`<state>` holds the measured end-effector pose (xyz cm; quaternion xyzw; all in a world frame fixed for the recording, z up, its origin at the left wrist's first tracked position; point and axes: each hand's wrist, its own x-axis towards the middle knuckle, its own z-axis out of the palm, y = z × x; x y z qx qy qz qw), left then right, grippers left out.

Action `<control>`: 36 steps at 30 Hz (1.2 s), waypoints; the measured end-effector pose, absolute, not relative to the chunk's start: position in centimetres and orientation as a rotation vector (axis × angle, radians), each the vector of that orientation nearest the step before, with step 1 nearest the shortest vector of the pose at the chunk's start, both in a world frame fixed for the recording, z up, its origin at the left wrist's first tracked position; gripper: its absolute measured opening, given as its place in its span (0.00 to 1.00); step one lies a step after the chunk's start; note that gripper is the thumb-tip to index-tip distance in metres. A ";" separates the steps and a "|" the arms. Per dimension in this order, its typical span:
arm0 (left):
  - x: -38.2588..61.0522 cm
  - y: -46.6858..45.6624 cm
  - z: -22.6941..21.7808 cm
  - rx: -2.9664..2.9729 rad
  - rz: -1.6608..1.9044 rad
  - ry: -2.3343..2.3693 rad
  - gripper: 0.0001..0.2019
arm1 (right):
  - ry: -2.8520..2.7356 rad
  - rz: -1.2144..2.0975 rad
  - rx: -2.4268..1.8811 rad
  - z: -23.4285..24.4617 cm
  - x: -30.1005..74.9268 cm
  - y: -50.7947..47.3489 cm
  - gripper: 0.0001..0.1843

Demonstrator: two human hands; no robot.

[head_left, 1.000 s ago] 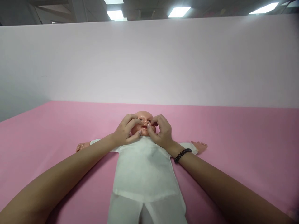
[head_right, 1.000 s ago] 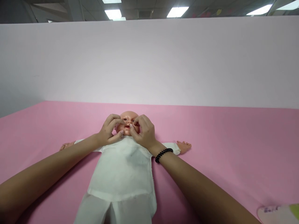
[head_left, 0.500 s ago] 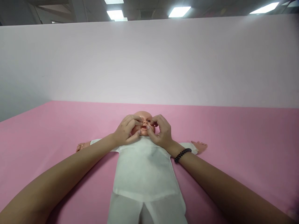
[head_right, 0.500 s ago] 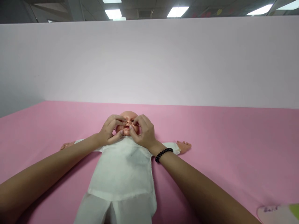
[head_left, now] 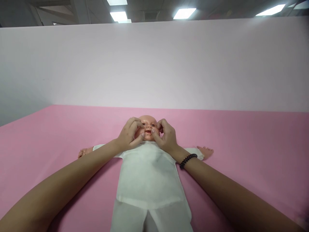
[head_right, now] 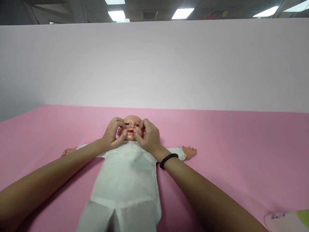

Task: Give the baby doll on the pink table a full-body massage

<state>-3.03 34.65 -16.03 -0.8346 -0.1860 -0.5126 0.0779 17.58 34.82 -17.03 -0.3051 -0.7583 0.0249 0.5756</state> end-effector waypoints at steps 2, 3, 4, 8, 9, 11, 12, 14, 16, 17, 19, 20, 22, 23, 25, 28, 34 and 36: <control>-3.0 34.5 -16.0 -2.526 -1.557 -0.677 0.08 | -1.779 0.132 -0.842 -17.0 17.6 34.9 0.14; -3.0 34.4 -16.0 -2.536 -1.563 -0.769 0.08 | -1.780 0.155 -0.896 -17.0 17.6 34.9 0.16; -3.0 34.3 -16.0 -2.541 -1.561 -0.873 0.10 | -1.781 0.171 -0.940 -17.0 17.6 34.9 0.18; -2.9 33.8 -15.8 -2.519 -1.498 -1.204 0.15 | -1.777 0.180 -1.030 -16.9 17.5 34.9 0.22; -2.9 33.7 -15.7 -2.506 -1.476 -1.243 0.16 | -1.776 0.173 -1.047 -16.8 17.5 34.9 0.23; -2.8 33.5 -15.5 -2.476 -1.435 -1.294 0.17 | -1.779 0.161 -1.070 -16.7 17.5 34.7 0.25; -2.7 33.4 -15.4 -2.463 -1.418 -1.311 0.17 | -1.783 0.160 -1.075 -16.6 17.5 34.6 0.26; -2.6 33.3 -15.3 -2.451 -1.391 -1.327 0.18 | -1.792 0.164 -1.067 -16.5 17.5 34.4 0.26; -2.6 33.3 -15.4 -2.445 -1.374 -1.318 0.17 | -1.808 0.168 -1.035 -16.5 17.5 34.3 0.26; -2.7 33.3 -15.4 -2.442 -1.364 -1.307 0.17 | -1.815 0.171 -1.015 -16.5 17.5 34.4 0.26; -2.8 33.3 -15.6 -2.440 -1.341 -1.284 0.15 | -1.826 0.185 -0.975 -16.6 17.5 34.4 0.25; -2.8 33.3 -15.7 -2.440 -1.331 -1.275 0.14 | -1.831 0.190 -0.958 -16.6 17.5 34.5 0.25; -3.0 33.5 -15.9 -2.437 -1.318 -1.255 0.12 | -1.846 0.188 -0.930 -16.7 17.6 34.5 0.25; -3.0 33.6 -15.9 -2.438 -1.316 -1.239 0.13 | -1.855 0.179 -0.916 -16.7 17.6 34.6 0.24; -3.2 33.8 -16.1 -2.445 -1.322 -1.193 0.14 | -1.876 0.160 -0.900 -16.7 17.6 34.6 0.24; -3.3 34.0 -16.2 -2.468 -1.337 -1.128 0.17 | -1.898 0.135 -0.894 -16.8 17.7 34.7 0.23; -3.5 34.1 -16.2 -2.500 -1.379 -1.017 0.18 | -1.912 0.130 -0.888 -16.7 17.8 34.8 0.23; -3.5 34.1 -16.2 -2.494 -1.403 -0.990 0.18 | -1.912 0.138 -0.892 -16.7 17.8 34.7 0.23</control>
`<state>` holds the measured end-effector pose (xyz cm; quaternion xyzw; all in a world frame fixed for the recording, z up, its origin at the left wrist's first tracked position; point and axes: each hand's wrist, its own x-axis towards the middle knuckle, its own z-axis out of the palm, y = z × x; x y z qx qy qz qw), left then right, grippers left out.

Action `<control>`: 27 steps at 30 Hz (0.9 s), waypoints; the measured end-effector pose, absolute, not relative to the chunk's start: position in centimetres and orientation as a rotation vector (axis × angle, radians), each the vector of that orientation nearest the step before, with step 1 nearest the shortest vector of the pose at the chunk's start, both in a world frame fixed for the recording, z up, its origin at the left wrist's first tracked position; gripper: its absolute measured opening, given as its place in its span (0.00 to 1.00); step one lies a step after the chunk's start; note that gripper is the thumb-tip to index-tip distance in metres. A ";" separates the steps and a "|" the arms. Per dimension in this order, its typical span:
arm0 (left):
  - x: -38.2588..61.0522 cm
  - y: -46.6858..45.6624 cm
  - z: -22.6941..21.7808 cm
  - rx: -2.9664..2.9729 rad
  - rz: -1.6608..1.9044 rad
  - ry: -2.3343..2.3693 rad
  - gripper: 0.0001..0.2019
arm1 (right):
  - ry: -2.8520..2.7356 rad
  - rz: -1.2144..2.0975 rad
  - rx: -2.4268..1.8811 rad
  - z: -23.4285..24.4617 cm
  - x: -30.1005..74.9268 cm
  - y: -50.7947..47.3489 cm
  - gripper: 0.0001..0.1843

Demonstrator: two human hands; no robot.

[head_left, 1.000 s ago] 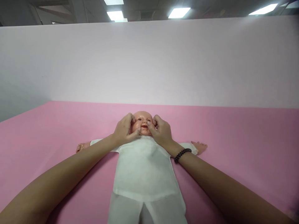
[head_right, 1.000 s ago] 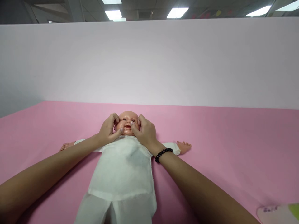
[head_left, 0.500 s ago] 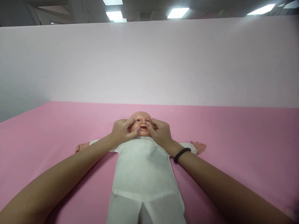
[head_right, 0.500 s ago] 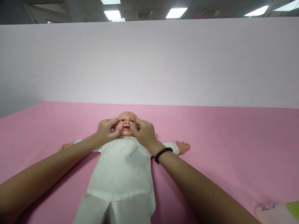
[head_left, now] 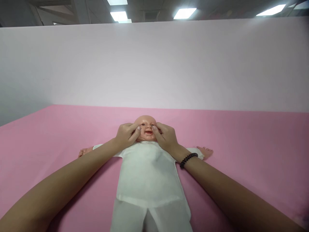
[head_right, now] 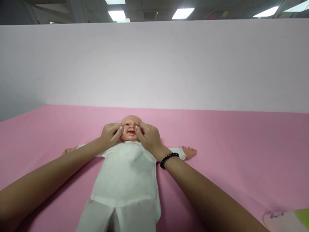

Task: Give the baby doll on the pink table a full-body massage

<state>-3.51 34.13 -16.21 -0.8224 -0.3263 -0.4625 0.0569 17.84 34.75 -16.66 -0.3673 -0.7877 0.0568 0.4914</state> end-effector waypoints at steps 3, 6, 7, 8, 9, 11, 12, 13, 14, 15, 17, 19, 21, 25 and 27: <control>-3.5 34.1 -16.2 -2.497 -1.414 -1.037 0.19 | -1.920 0.153 -0.899 -16.7 17.8 34.7 0.23; -3.5 34.1 -16.3 -2.511 -1.412 -1.124 0.19 | -1.886 0.196 -0.895 -16.9 17.9 34.8 0.24; -3.5 34.1 -16.4 -2.517 -1.413 -1.152 0.19 | -1.864 0.219 -0.896 -17.0 17.9 34.8 0.24; -3.4 34.1 -16.4 -2.523 -1.415 -1.177 0.19 | -1.842 0.244 -0.898 -17.1 17.9 34.8 0.25; -3.4 34.1 -16.4 -2.527 -1.416 -1.198 0.19 | -1.822 0.272 -0.905 -17.2 17.9 34.8 0.25; -3.4 34.1 -16.5 -2.531 -1.418 -1.223 0.19 | -1.780 0.336 -0.928 -17.2 17.7 34.8 0.25; -3.3 34.2 -16.5 -2.526 -1.422 -1.242 0.19 | -1.745 0.374 -0.945 -17.2 17.6 34.8 0.25; -3.3 34.2 -16.4 -2.517 -1.425 -1.284 0.19 | -1.698 0.418 -0.964 -17.2 17.5 34.8 0.25; -3.2 34.3 -16.4 -2.498 -1.426 -1.353 0.19 | -1.644 0.462 -0.987 -17.1 17.3 34.8 0.25; -3.2 34.4 -16.3 -2.472 -1.418 -1.444 0.19 | -1.588 0.502 -1.011 -17.0 17.2 34.9 0.25; -3.1 34.6 -16.2 -2.407 -1.378 -1.657 0.19 | -1.506 0.559 -1.060 -16.8 17.0 35.0 0.24; -3.0 34.7 -16.1 -2.369 -1.326 -1.814 0.18 | -1.487 0.588 -1.142 -16.6 16.9 35.3 0.24; -3.0 34.8 -16.0 -2.364 -1.299 -1.902 0.16 | -1.513 0.607 -1.276 -16.6 17.0 35.6 0.24; -3.1 34.9 -16.1 -2.357 -1.296 -1.981 0.11 | -1.589 0.629 -1.451 -16.9 17.4 36.2 0.24; -3.2 35.0 -16.1 -2.371 -1.302 -2.005 0.08 | -1.624 0.626 -1.483 -17.1 17.7 36.4 0.23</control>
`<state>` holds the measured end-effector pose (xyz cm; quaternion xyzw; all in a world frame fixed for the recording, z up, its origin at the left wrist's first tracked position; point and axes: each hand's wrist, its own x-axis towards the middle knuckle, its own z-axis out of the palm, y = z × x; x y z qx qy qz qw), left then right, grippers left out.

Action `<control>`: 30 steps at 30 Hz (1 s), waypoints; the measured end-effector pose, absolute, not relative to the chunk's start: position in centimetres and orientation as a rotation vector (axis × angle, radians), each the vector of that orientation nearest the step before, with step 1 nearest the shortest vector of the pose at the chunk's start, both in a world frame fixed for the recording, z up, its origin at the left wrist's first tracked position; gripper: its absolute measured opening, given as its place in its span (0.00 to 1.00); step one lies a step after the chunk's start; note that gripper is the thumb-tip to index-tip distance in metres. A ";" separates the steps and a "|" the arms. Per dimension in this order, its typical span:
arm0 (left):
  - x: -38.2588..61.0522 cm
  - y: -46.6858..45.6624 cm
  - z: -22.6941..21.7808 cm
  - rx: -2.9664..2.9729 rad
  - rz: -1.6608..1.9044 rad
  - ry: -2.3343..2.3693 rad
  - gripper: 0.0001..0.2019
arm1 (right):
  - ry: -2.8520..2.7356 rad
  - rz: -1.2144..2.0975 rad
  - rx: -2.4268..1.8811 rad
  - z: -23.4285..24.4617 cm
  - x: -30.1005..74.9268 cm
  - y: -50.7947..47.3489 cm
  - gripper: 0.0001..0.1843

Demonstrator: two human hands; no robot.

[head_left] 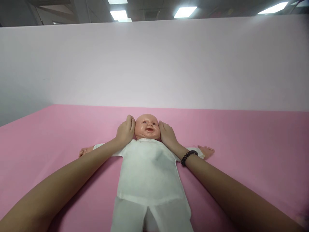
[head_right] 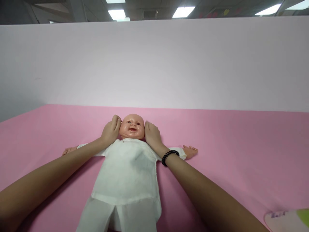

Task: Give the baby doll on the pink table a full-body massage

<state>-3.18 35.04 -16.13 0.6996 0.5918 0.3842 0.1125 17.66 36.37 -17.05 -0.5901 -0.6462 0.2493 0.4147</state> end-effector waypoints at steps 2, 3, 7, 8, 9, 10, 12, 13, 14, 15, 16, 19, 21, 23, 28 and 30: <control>-3.3 35.2 -16.2 2.029 1.111 1.726 0.07 | -1.667 0.626 -1.523 -17.1 17.8 36.5 0.22; -3.3 35.3 -16.2 2.018 1.104 1.724 0.06 | -1.690 0.627 -1.539 -17.1 17.9 36.5 0.21; -3.5 35.5 -16.2 1.987 1.082 1.722 0.07 | -1.754 0.616 -1.571 -16.8 17.9 36.2 0.16; -3.5 35.5 -16.2 1.984 1.081 1.718 0.07 | -1.761 0.609 -1.572 -16.7 17.8 36.1 0.15; -3.5 35.5 -16.3 1.981 1.084 1.717 0.08 | -1.764 0.603 -1.570 -16.7 17.8 36.0 0.14; -3.5 35.5 -16.3 1.979 1.086 1.715 0.08 | -1.763 0.596 -1.569 -16.6 17.8 35.8 0.15; -3.6 35.4 -16.4 1.979 1.093 1.712 0.09 | -1.751 0.577 -1.563 -16.7 17.9 35.7 0.15; -3.6 35.4 -16.4 1.981 1.098 1.707 0.09 | -1.745 0.566 -1.559 -16.8 17.9 35.7 0.16; -3.6 35.4 -16.4 1.985 1.106 1.700 0.09 | -1.741 0.552 -1.552 -16.9 18.0 35.8 0.15; -3.6 35.4 -16.5 1.989 1.116 1.691 0.09 | -1.740 0.534 -1.542 -17.0 18.0 35.8 0.15; -3.6 35.3 -16.5 1.991 1.128 1.682 0.08 | -1.741 0.514 -1.530 -17.2 18.1 36.0 0.14; -3.5 35.2 -16.6 1.975 1.151 1.664 0.08 | -1.749 0.448 -1.488 -17.6 18.3 36.3 0.13; -3.5 35.1 -16.7 1.966 1.183 1.651 0.10 | -1.755 0.414 -1.466 -17.8 18.4 36.5 0.14; -3.6 34.8 -16.8 1.987 1.252 1.629 0.12 | -1.767 0.385 -1.435 -17.8 18.4 36.4 0.14; -3.9 33.0 -16.8 2.222 1.368 1.568 0.15 | -1.812 0.276 -1.332 -17.7 18.3 35.3 0.16; -4.2 31.8 -16.9 2.395 1.309 1.509 0.14 | -1.836 0.224 -1.313 -17.6 18.4 34.7 0.17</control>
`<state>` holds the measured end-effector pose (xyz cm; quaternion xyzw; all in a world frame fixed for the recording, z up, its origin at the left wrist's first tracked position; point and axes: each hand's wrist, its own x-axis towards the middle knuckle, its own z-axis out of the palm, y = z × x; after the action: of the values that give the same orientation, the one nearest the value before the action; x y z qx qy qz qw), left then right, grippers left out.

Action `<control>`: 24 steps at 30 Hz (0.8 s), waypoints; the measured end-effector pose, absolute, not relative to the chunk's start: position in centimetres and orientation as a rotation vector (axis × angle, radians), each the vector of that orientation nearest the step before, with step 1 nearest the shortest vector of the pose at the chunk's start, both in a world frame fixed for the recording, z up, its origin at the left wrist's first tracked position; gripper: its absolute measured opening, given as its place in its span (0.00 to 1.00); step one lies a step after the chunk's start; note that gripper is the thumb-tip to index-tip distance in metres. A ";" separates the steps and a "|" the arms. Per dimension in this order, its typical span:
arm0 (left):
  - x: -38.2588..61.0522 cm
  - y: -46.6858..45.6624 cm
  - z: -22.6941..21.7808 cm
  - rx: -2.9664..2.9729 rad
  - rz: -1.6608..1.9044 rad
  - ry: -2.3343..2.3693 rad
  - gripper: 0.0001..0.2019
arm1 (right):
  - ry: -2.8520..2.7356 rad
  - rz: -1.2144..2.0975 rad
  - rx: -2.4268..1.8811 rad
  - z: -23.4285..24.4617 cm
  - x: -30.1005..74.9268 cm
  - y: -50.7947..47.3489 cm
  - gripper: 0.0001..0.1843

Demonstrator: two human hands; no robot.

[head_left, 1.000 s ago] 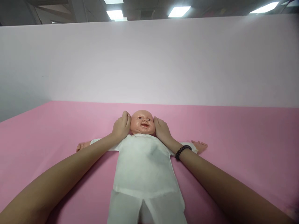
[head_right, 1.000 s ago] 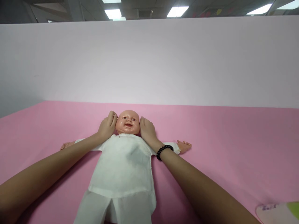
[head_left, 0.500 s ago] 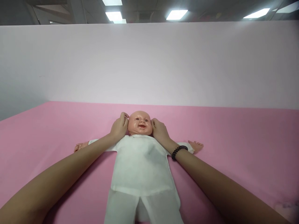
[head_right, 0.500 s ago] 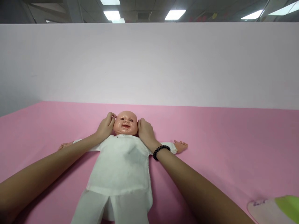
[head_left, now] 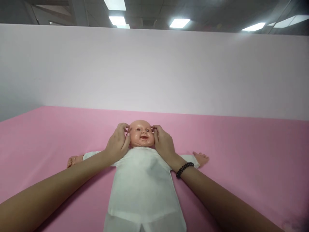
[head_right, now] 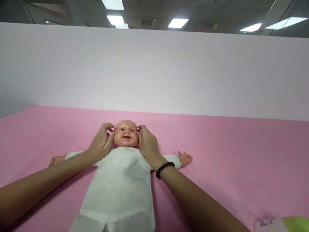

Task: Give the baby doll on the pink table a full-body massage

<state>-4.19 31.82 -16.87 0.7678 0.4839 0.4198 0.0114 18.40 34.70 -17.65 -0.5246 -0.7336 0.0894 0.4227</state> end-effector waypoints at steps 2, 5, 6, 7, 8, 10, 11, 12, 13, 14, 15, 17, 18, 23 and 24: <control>-4.5 30.4 -17.1 2.569 1.203 1.471 0.15 | -1.888 0.152 -1.332 -17.6 18.7 34.1 0.18; -5.1 28.2 -17.6 2.653 0.975 1.524 0.20 | -2.021 0.059 -1.417 -17.5 19.5 33.0 0.19; -5.3 27.6 -17.8 2.639 0.892 1.555 0.22 | -2.073 0.039 -1.446 -17.5 19.9 32.5 0.18; -5.5 27.0 -17.9 2.626 0.815 1.580 0.24 | -2.123 0.020 -1.465 -17.6 20.2 32.1 0.18; -5.8 26.5 -17.9 2.623 0.743 1.600 0.25 | -2.165 -0.004 -1.474 -17.8 20.7 31.6 0.17; -6.3 25.8 -17.9 2.638 0.616 1.633 0.26 | -2.227 -0.074 -1.464 -18.4 21.7 30.6 0.16; -6.7 25.6 -17.8 2.648 0.556 1.645 0.26 | -2.251 -0.120 -1.448 -18.8 22.2 30.1 0.16; -7.1 25.4 -17.7 2.654 0.502 1.658 0.27 | -2.273 -0.173 -1.424 -19.3 22.9 29.6 0.15; -7.5 25.2 -17.5 2.657 0.450 1.670 0.27 | -2.297 -0.225 -1.391 -19.6 23.5 29.2 0.15; -8.1 25.0 -17.4 2.660 0.405 1.681 0.26 | -2.320 -0.276 -1.355 -20.0 24.3 28.7 0.14; -8.7 24.9 -17.3 2.667 0.377 1.697 0.25 | -2.340 -0.323 -1.320 -20.2 25.0 28.4 0.14; -10.2 24.5 -17.2 2.693 0.372 1.737 0.23 | -2.338 -0.403 -1.297 -20.3 26.5 27.7 0.16; -11.1 24.4 -17.1 2.706 0.384 1.761 0.23 | -2.324 -0.420 -1.313 -20.2 27.2 27.4 0.17; -15.0 24.0 -16.9 2.698 0.406 1.765 0.27 | -2.251 -0.219 -1.449 -19.3 30.3 26.6 0.22; -15.8 24.0 -16.9 2.699 0.409 1.718 0.26 | -2.231 -0.200 -1.469 -19.2 30.9 26.6 0.22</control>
<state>-15.76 24.00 -16.90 0.8361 0.5320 0.1268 -0.0421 30.86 26.58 -19.21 -0.5336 -0.8107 -0.0728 0.2294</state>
